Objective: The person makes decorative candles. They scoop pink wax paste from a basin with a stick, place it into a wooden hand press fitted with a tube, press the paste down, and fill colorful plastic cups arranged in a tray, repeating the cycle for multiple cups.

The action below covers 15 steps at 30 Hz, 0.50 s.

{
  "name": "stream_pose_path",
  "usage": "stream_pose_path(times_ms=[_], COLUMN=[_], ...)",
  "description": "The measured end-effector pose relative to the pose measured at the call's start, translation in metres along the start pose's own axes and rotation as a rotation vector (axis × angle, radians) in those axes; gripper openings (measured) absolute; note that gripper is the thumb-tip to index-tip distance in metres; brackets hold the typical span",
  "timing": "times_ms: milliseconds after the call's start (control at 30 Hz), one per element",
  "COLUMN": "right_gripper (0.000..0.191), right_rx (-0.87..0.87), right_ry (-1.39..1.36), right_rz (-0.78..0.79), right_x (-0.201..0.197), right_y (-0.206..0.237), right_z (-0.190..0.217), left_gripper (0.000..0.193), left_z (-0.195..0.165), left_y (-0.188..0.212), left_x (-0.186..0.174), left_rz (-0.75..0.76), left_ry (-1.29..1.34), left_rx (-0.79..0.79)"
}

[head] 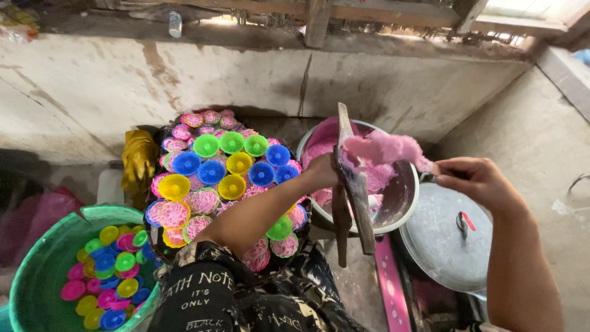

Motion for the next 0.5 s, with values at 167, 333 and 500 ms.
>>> stream_pose_path(times_ms=[167, 333, 500], right_gripper=[0.038, 0.033, 0.014], right_rx=[-0.160, -0.265, -0.562], right_ry=[0.800, 1.325, 1.779], right_rz=[0.092, 0.002, -0.060], right_x=[0.013, 0.026, 0.101], right_y=[-0.011, -0.020, -0.028], right_z=[0.051, 0.114, 0.119], left_gripper=[0.036, 0.043, 0.046], left_z=[-0.003, -0.032, -0.043], left_y=[-0.001, -0.006, -0.018], left_x=[0.003, -0.006, -0.006], left_rz=[-0.018, 0.002, -0.005], left_ry=[-0.052, -0.233, -0.269], left_rx=[0.165, 0.058, -0.097])
Point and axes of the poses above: each hand's wrist, its own y-axis away from the middle knuckle, its own x-axis out of the palm, z = x × y, the point moved 2 cm from there along -y, towards the middle knuckle, and after that the axes turned 1 degree about -x, right-handed, at the moved point
